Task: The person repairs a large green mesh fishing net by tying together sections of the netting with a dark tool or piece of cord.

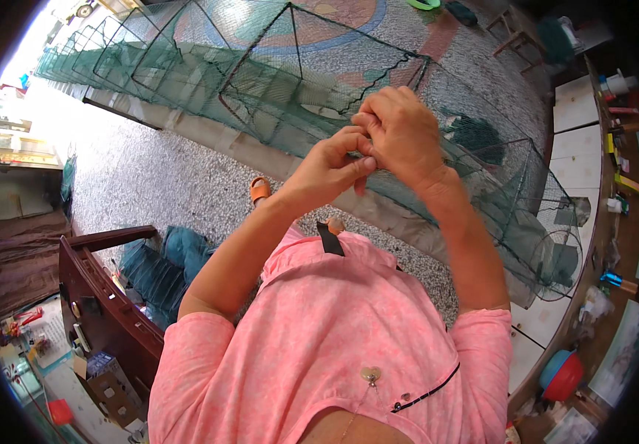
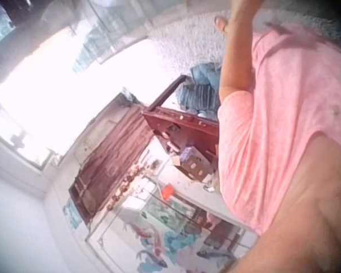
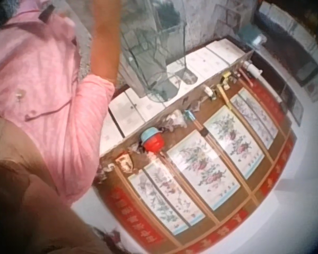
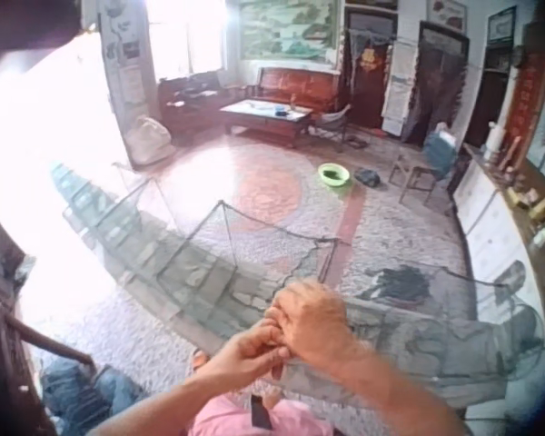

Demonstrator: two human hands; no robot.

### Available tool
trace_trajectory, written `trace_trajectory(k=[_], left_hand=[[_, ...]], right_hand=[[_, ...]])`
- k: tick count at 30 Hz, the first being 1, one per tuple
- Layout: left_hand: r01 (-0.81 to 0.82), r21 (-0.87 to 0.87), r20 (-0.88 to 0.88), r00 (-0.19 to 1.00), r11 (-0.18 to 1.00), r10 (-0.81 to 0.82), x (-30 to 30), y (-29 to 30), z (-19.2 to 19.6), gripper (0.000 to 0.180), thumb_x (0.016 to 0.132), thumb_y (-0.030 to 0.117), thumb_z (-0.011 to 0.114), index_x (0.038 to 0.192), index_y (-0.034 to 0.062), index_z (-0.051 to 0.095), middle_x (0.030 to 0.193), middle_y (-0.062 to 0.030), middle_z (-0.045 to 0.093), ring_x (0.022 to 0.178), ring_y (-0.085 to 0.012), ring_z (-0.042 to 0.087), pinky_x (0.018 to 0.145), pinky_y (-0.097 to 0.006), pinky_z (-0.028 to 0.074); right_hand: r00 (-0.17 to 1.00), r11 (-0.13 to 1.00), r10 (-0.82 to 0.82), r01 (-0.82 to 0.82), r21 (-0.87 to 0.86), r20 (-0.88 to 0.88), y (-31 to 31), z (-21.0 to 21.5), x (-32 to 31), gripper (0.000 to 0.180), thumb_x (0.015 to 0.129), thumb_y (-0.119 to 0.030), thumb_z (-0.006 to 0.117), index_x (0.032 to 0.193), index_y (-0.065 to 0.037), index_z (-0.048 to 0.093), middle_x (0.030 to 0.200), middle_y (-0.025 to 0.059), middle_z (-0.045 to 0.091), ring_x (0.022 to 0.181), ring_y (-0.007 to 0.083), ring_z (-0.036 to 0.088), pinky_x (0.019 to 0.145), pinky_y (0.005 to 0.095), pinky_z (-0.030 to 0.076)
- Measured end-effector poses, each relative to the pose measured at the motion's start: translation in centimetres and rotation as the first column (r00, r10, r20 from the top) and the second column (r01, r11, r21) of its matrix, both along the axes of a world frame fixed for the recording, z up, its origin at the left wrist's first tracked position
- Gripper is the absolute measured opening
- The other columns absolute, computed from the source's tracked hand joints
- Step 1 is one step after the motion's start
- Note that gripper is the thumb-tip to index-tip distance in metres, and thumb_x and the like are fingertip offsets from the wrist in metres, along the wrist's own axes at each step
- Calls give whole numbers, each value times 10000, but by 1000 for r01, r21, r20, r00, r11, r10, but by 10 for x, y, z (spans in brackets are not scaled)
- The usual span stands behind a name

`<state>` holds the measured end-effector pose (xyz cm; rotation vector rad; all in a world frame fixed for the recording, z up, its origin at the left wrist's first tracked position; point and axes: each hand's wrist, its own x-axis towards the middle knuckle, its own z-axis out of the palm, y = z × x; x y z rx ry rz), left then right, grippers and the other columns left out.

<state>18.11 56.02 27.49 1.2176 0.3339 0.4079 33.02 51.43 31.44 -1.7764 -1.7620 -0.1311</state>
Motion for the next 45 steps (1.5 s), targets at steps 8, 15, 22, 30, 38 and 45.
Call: trace_trajectory(k=[8, 15, 22, 30, 38, 45], left_hand=[[-44, 312, -99, 992, 949, 79, -1, 0, 7, 167, 900, 60, 524, 1047, -6, 568, 726, -65, 640, 641, -136, 605, 572, -259, 471], [-242, 217, -82, 961, 946, 265, 3, -21, 31, 323, 889, 21, 544, 1188, 27, 424, 993, -92, 602, 545, -119, 579, 513, -286, 469], [-116, 432, -38, 989, 894, 146, 27, -18, 47, 455, 873, -32, 548, 1303, 58, 429, 1083, -29, 583, 599, -46, 493, 557, -210, 439], [-115, 471, 56, 993, 875, 100, 23, -6, 30, 212, 869, -40, 552, 1043, 44, 641, 940, 13, 561, 655, -42, 465, 584, -187, 398], [-77, 746, 11, 995, 661, 103, -9, -10, 45, 130, 841, -36, 571, 935, 39, 620, 900, -81, 540, 757, -224, 562, 637, -303, 451], [-55, 840, -20, 991, 540, 132, -15, -10, 48, 123, 839, -34, 569, 926, 48, 596, 992, -109, 557, 821, -294, 600, 663, -353, 487]], right_hand=[[782, 921, 388, -348, 175, -487, 46, 20, -61, 179, 859, -254, 619, 849, -78, 589, 706, 105, 621, 631, 254, 613, 555, 354, 465], [560, 826, 526, -157, 541, -640, 19, 101, -30, 187, 910, -204, 570, 964, -32, 525, 649, 53, 592, 511, 199, 567, 429, 282, 427], [128, 717, 697, -135, 684, -706, -88, 169, 12, 144, 904, -94, 472, 769, -53, 445, 668, 34, 400, 462, 107, 316, 454, 242, 292], [225, 764, 639, -72, 641, -736, -120, 169, 18, 141, 897, -34, 455, 783, -76, 382, 659, 11, 408, 438, 65, 302, 415, 205, 247], [918, 988, -12, 73, 138, -396, -81, 81, 25, 80, 892, -138, 597, 933, -70, 606, 813, 12, 592, 654, 156, 528, 586, 278, 441], [984, 984, -149, 137, -118, -102, -76, 42, 21, 70, 790, -142, 669, 851, -108, 661, 799, 28, 567, 808, 250, 561, 673, 359, 475]])
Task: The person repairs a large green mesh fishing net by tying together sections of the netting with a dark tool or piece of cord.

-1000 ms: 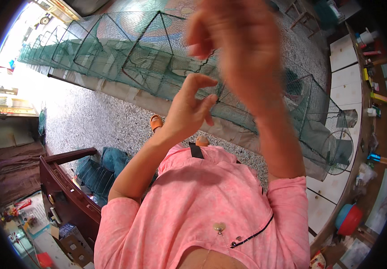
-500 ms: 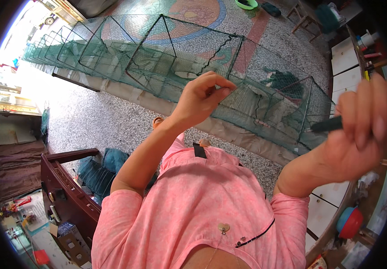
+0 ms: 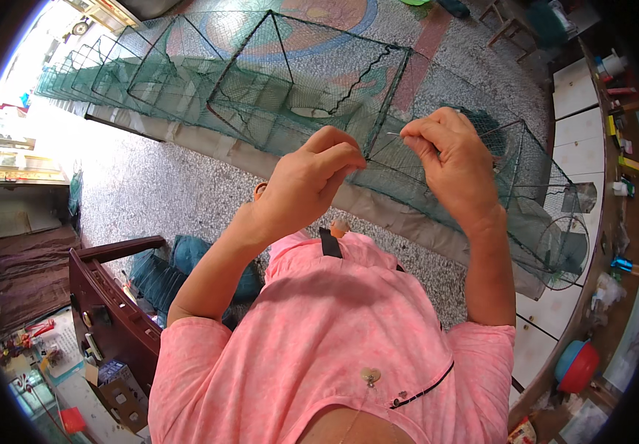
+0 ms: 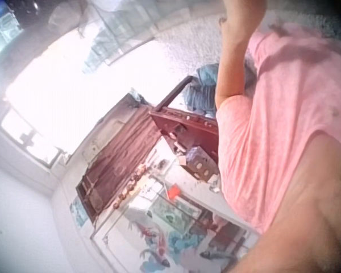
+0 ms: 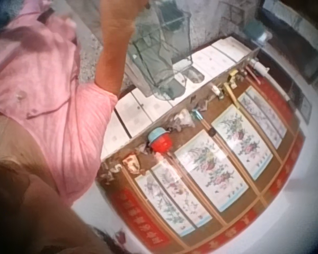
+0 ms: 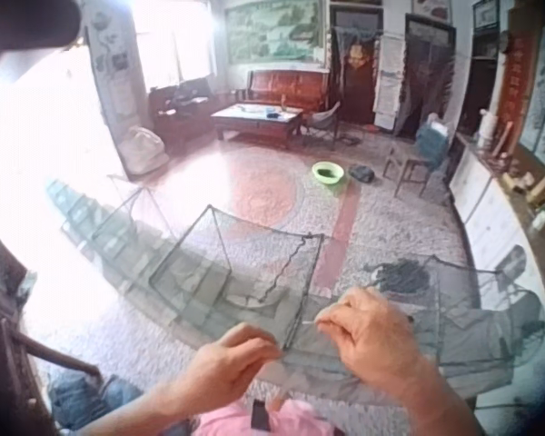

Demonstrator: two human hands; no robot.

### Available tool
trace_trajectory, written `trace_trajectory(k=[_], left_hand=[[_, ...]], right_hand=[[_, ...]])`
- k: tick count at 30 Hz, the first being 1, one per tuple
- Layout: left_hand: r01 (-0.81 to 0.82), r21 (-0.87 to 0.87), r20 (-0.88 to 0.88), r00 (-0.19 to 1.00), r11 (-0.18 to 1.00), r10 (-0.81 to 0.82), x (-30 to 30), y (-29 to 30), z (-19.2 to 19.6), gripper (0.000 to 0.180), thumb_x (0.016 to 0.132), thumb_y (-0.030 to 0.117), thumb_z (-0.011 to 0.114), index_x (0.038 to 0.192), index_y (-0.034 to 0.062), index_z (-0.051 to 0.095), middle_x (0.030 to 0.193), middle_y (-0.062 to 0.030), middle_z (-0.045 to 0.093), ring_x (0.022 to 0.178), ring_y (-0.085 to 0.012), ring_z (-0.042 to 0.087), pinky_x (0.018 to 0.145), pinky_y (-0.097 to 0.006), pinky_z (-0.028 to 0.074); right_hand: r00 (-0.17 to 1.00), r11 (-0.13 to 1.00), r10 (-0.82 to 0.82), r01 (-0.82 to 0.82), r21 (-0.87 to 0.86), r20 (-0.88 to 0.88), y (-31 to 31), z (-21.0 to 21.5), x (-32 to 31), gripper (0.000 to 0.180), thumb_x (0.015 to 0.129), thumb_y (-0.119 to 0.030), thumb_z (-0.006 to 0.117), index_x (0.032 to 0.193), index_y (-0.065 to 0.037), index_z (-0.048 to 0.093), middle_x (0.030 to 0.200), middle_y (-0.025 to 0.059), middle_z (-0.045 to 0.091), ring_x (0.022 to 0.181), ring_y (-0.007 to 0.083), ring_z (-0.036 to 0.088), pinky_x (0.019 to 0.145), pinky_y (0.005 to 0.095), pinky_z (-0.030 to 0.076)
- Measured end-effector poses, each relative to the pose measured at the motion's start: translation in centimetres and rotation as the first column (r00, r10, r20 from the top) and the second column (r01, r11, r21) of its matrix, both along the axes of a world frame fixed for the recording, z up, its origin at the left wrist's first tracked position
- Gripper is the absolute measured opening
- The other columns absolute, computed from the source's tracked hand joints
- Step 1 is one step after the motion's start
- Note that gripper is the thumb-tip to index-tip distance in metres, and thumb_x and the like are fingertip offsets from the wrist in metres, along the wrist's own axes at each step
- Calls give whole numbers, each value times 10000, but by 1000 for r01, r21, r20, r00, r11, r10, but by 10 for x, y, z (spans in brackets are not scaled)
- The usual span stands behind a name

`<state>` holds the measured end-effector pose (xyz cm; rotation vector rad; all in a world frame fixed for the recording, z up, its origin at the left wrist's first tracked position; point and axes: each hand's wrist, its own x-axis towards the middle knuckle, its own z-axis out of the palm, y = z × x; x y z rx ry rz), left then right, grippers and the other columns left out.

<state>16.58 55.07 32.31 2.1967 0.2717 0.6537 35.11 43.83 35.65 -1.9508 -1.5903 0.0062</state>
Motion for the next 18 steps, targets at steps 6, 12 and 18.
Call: trace_trajectory(k=[6, 12, 18], left_hand=[[-21, -91, -28, 999, 996, 19, 1, 2, -7, 126, 859, -48, 529, 937, 32, 587, 1128, -129, 554, 744, -240, 602, 607, -314, 488], [-1, -486, -18, 1000, 874, -8, 4, 3, -21, 96, 897, -47, 497, 951, -7, 566, 1231, -111, 539, 576, -67, 553, 525, -211, 458], [59, -656, 83, 997, 752, -6, 6, 4, -38, 92, 898, -53, 501, 947, -4, 561, 1235, -98, 533, 625, -65, 556, 543, -206, 459]], right_hand=[[997, 1000, 1, 0, -13, 82, 5, -12, -3, 54, 764, -121, 682, 815, -113, 666, 800, 32, 564, 815, 253, 549, 678, 363, 477], [1000, 1000, 7, -7, 7, 16, 12, -20, -6, 99, 754, -84, 685, 833, -87, 625, 798, 39, 567, 819, 270, 545, 694, 379, 470], [989, 991, 42, -23, 130, -144, 26, -34, -13, 144, 756, -51, 666, 871, -58, 579, 836, 86, 552, 828, 296, 544, 704, 403, 455]])
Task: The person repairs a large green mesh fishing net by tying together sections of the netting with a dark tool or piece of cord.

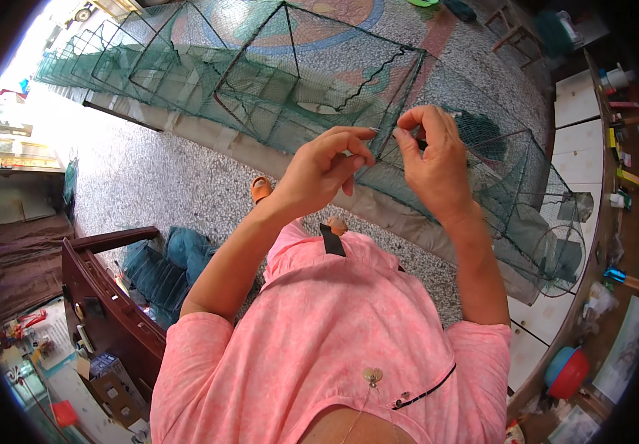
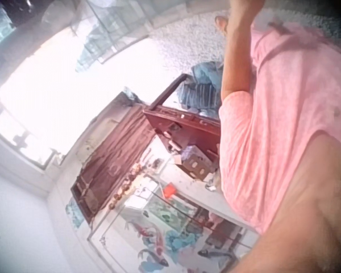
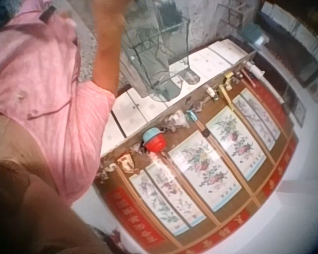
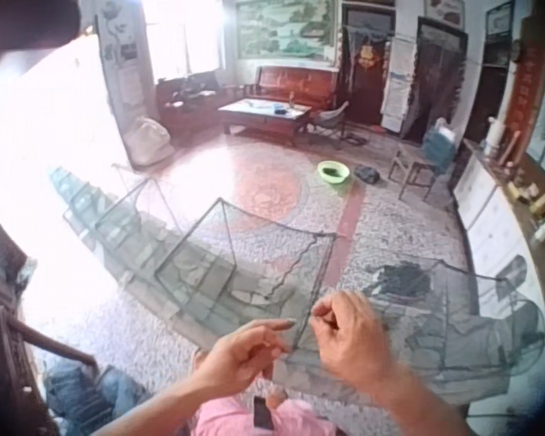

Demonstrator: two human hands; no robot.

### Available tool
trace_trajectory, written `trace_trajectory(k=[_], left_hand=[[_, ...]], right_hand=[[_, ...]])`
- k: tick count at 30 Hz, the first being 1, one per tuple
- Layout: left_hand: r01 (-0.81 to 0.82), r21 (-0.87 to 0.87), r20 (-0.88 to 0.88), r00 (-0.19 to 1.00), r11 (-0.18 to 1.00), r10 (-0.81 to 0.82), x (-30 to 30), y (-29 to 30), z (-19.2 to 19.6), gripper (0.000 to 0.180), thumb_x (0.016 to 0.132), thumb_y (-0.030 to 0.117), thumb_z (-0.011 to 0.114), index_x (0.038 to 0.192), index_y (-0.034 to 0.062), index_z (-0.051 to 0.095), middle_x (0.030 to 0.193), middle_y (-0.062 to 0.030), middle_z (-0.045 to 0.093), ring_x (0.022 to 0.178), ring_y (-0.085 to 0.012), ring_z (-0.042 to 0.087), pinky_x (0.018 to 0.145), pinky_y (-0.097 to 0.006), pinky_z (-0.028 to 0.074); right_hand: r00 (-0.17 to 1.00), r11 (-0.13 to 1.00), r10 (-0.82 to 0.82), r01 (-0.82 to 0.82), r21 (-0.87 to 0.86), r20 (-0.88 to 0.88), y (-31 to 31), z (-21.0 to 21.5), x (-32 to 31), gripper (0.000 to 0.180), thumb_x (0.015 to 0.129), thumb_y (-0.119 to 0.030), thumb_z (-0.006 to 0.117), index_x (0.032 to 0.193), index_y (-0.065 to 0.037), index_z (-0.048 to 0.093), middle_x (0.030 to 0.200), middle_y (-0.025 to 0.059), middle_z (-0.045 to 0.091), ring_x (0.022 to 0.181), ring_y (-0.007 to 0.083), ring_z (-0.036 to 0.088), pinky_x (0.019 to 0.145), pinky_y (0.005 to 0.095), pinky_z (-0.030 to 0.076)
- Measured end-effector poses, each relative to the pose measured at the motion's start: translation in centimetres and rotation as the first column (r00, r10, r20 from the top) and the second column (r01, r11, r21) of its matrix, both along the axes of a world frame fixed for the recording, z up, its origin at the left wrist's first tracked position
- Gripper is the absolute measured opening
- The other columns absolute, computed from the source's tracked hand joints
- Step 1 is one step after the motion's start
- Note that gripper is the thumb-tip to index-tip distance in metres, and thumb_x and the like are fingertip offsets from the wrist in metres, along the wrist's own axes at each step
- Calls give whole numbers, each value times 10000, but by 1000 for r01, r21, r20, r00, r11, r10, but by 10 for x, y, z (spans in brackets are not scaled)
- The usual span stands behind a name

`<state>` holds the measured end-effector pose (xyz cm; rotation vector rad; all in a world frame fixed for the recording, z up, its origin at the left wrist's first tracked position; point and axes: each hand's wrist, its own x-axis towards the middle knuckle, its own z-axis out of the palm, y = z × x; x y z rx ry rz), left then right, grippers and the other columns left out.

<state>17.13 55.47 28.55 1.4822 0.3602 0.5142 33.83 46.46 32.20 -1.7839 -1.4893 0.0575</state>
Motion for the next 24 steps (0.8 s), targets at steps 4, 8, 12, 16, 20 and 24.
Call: trace_trajectory(k=[4, 8, 12, 16, 20, 24], left_hand=[[14, -109, 58, 998, 994, -8, 2, 2, -12, 76, 895, -49, 517, 937, 0, 557, 1143, -72, 544, 655, -75, 551, 553, -214, 461], [24, -152, 63, 998, 988, -15, 2, 2, -10, 72, 894, -46, 528, 931, 7, 559, 1037, -46, 555, 661, -79, 541, 553, -217, 456], [24, -130, 83, 996, 991, -13, 0, 3, -11, 73, 898, -30, 536, 947, 17, 562, 988, -46, 571, 685, -77, 552, 554, -216, 453], [85, -193, -132, 985, 978, -111, -5, 12, -10, 99, 910, 45, 553, 1006, 31, 571, 1149, -71, 540, 793, -84, 576, 612, -214, 462], [-141, 341, 32, 990, 929, 139, -2, 10, -52, 149, 920, 163, 561, 1013, 47, 572, 1057, -90, 585, 865, -127, 588, 721, -307, 479], [-31, -12, 226, 974, 999, 33, 3, 11, -35, 231, 860, 68, 601, 1080, 23, 548, 1106, -122, 589, 914, -162, 587, 797, -291, 458]], right_hand=[[998, 987, 56, -52, 155, -17, 21, -15, -17, 151, 745, -65, 673, 860, -49, 576, 871, 99, 537, 836, 304, 546, 710, 408, 457], [997, 991, 76, -75, -107, 3, 23, -7, -9, 109, 748, -89, 692, 771, -42, 597, 878, 74, 545, 782, 270, 540, 666, 372, 454], [916, 997, -6, 35, -66, 402, 29, 1, -19, 130, 732, -182, 693, 736, -88, 603, 807, 46, 574, 797, 267, 537, 681, 388, 440], [948, 998, 39, -51, 30, 315, 42, -7, -22, 122, 730, -154, 696, 725, -90, 592, 752, 34, 573, 769, 265, 534, 660, 405, 439], [932, 908, 353, -363, 208, 86, 59, -10, -68, 190, 744, -262, 676, 768, -105, 571, 756, 62, 577, 762, 275, 559, 666, 407, 435], [893, 866, 442, -399, 302, -86, 57, 21, -94, 246, 852, -316, 611, 843, -88, 520, 721, 86, 580, 630, 268, 586, 561, 393, 456]])
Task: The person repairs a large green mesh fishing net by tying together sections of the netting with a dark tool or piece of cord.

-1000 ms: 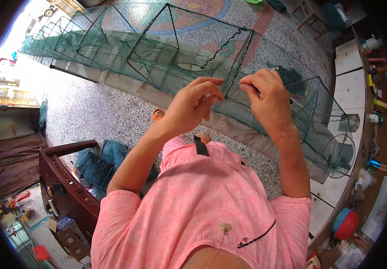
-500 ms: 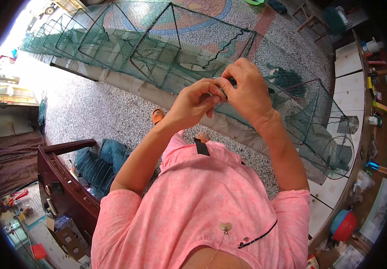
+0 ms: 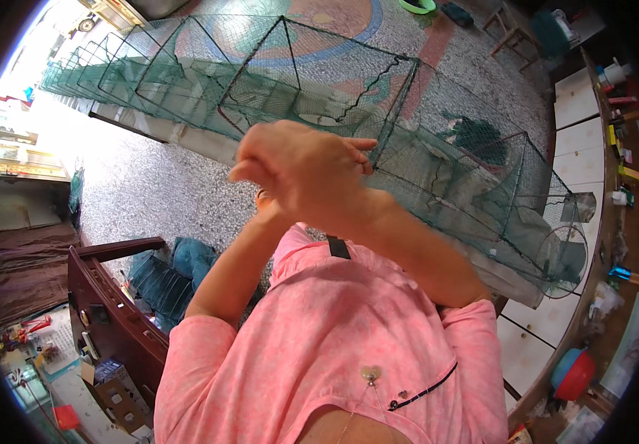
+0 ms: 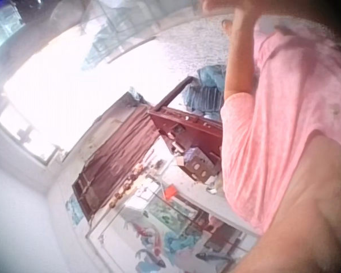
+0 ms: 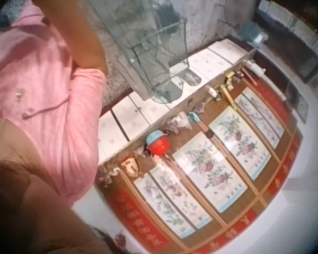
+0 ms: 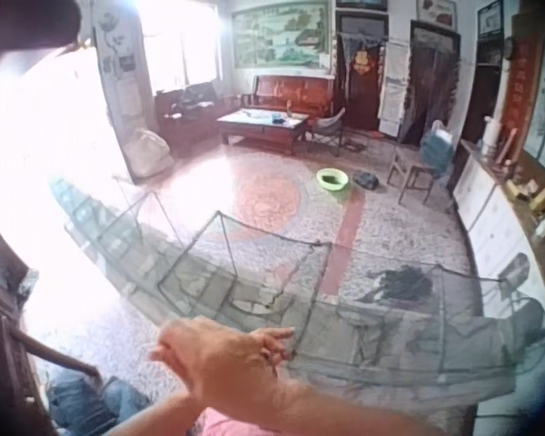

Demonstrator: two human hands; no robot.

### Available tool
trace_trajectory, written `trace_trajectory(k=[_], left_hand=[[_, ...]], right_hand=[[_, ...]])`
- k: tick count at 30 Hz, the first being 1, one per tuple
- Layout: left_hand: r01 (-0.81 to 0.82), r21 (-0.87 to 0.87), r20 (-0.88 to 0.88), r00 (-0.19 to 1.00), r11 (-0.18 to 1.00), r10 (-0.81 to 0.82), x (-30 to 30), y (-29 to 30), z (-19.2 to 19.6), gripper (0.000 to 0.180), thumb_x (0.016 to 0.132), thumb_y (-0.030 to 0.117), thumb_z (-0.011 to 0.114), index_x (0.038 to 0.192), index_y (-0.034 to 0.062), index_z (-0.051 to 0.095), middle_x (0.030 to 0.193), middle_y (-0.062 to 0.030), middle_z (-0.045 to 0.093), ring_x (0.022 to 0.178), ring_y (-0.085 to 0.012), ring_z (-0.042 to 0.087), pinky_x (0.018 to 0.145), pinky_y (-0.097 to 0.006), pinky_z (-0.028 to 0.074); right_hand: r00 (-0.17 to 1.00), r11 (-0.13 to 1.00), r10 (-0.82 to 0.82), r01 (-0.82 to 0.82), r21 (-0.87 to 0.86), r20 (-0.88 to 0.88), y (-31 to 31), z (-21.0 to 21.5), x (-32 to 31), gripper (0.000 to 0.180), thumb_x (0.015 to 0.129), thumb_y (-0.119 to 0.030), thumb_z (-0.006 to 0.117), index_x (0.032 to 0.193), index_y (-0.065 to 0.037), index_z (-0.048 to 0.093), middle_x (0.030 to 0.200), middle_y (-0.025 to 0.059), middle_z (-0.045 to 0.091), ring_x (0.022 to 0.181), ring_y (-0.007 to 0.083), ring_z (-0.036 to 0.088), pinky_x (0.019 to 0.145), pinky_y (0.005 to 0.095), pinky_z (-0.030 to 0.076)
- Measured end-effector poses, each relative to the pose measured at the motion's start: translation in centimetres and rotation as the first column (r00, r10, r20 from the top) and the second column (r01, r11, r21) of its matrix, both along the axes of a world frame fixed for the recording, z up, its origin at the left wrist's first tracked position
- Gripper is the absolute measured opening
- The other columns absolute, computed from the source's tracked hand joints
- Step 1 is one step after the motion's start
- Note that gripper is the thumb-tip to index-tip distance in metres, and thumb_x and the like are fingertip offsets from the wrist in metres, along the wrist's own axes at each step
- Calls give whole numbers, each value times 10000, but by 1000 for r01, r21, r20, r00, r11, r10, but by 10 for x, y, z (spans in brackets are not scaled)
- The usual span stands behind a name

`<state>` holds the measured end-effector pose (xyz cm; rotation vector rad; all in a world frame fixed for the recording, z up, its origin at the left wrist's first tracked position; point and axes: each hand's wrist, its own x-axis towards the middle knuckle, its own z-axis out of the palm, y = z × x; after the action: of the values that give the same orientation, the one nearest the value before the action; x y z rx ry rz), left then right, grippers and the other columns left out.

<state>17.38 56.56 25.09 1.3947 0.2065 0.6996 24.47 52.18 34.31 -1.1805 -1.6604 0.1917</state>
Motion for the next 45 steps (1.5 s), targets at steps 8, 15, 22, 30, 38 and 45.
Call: trace_trajectory(k=[8, 15, 22, 30, 38, 45], left_hand=[[-147, -24, -198, 970, 989, 139, 20, -20, 48, 375, 882, 29, 581, 1202, 11, 387, 1128, -120, 559, 602, -112, 565, 498, -229, 446], [-97, -187, -258, 965, 978, 46, 18, -11, 41, 403, 921, 49, 535, 1285, 38, 364, 1287, -99, 492, 577, -71, 529, 525, -206, 459], [123, 368, -288, 957, 922, -13, 16, -27, 81, 327, 877, -32, 546, 1192, 55, 538, 1112, -47, 578, 667, -83, 526, 597, -222, 439], [119, 430, -395, 916, 895, 68, -19, 4, 93, 156, 841, -34, 592, 958, 35, 669, 813, -37, 583, 747, -123, 552, 616, -245, 424], [183, 715, -344, 933, 675, 110, -30, -4, 87, 163, 802, -7, 632, 950, 57, 657, 938, -80, 592, 814, -241, 610, 661, -319, 493], [207, 675, -468, 862, 708, 195, -27, -12, 91, 165, 823, -18, 605, 959, 68, 638, 1096, -83, 582, 846, -248, 631, 677, -326, 512]], right_hand=[[517, 835, 422, -541, 98, -744, -86, 108, 73, 138, 956, -168, 478, 945, -37, 437, 594, 80, 566, 447, 137, 493, 412, 272, 391], [54, 628, 597, -653, 424, -801, -125, 111, 97, 162, 906, -83, 531, 877, -10, 390, 531, 120, 563, 314, 153, 417, 284, 267, 303], [973, 981, 193, -188, 49, -125, -142, 123, 94, 207, 856, -179, 625, 859, -43, 469, 657, 64, 578, 619, 180, 551, 528, 297, 446], [837, 625, -459, 543, -562, 298, -170, 97, 143, 205, 870, -155, 631, 1051, -59, 628, 818, 37, 604, 652, 108, 519, 544, 225, 395], [895, 856, -369, 432, -284, 250, -135, 56, 136, 183, 825, -35, 631, 1001, -59, 671, 840, 27, 569, 742, 128, 543, 644, 266, 434], [855, 845, -311, 449, -290, 416, -101, 27, 105, 206, 731, -22, 682, 929, -78, 697, 828, 33, 563, 793, 226, 545, 657, 339, 456]])
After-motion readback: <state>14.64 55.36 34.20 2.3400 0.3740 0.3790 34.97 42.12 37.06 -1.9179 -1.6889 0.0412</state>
